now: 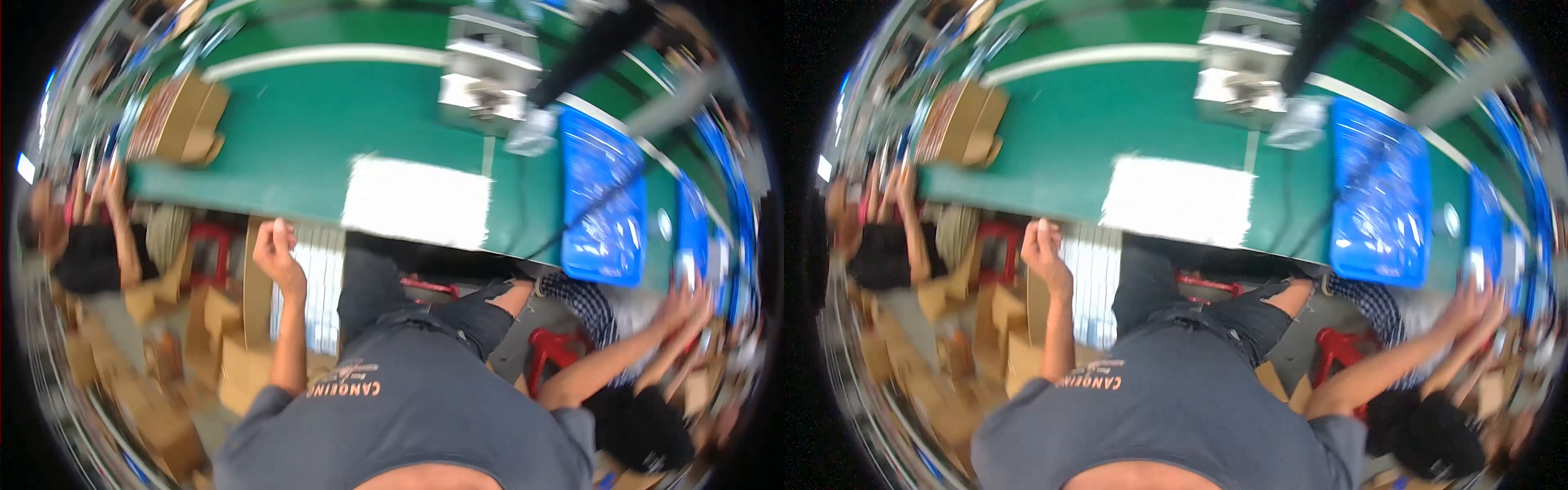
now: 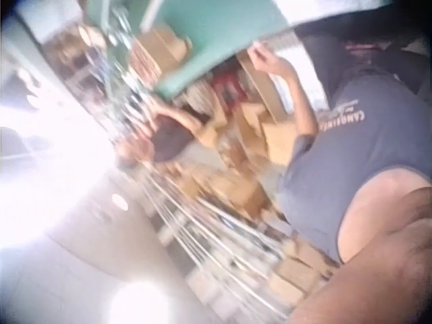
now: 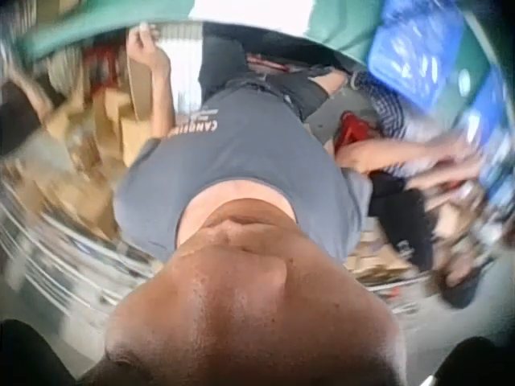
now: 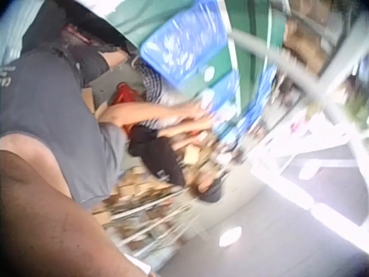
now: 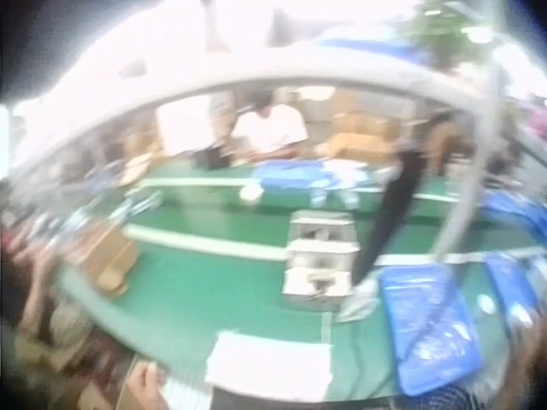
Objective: The person assembles electronic housings, then applies labels to them, and packages them into cardboard boxes. The packaging process involves wrapping the housings in bubble wrap and sealing the boxes with a heat gun.
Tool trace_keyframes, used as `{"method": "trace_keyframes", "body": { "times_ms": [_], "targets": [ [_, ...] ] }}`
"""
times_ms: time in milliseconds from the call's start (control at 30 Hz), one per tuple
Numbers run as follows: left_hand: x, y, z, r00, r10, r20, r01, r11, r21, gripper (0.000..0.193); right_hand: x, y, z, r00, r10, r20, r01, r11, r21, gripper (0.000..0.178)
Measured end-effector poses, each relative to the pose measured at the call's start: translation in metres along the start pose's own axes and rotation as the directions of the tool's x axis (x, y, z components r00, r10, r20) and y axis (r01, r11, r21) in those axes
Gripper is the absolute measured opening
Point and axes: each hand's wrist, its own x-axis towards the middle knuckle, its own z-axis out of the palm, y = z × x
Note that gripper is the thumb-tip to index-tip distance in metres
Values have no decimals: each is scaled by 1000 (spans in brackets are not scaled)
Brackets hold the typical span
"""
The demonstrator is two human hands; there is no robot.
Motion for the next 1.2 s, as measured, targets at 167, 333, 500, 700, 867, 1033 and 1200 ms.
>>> {"method": "trace_keyframes", "body": {
  "times_ms": [167, 333, 500, 700, 867, 1033, 1200],
  "targets": [
    [-59, -188, -92, 894, -433, 114, 387, 875, 292, 22, -140, -83, 31, 620, -204, 758, -265, 854, 447, 113],
    [-125, -338, -111, 735, -655, 178, 321, 566, 759, 43, -205, -104, 146, 21, 79, 997, -497, 866, -58, 78],
    [-147, -378, -75, 628, -753, 198, 305, 472, 828, 52, -254, -136, 245, 453, 21, 891, -123, 992, 39, 64],
    [-170, -372, -56, 584, -793, 173, 355, 441, 824, 51, -257, -117, 298, 580, -70, 812, 106, 994, 10, 57],
    [-164, -325, -56, 464, -876, 128, 244, 265, 933, 51, -256, -103, 299, 595, 11, 803, 40, 998, -43, 57],
    [-181, -330, -82, 465, -871, 159, 187, 272, 944, 49, -253, -92, 306, 619, 1, 786, 8, 1000, -7, 56],
    [-178, -337, -66, 400, -852, 339, 83, 402, 912, 48, -245, -83, 294, 646, 20, 763, -65, 998, 28, 55]
  ]
}}
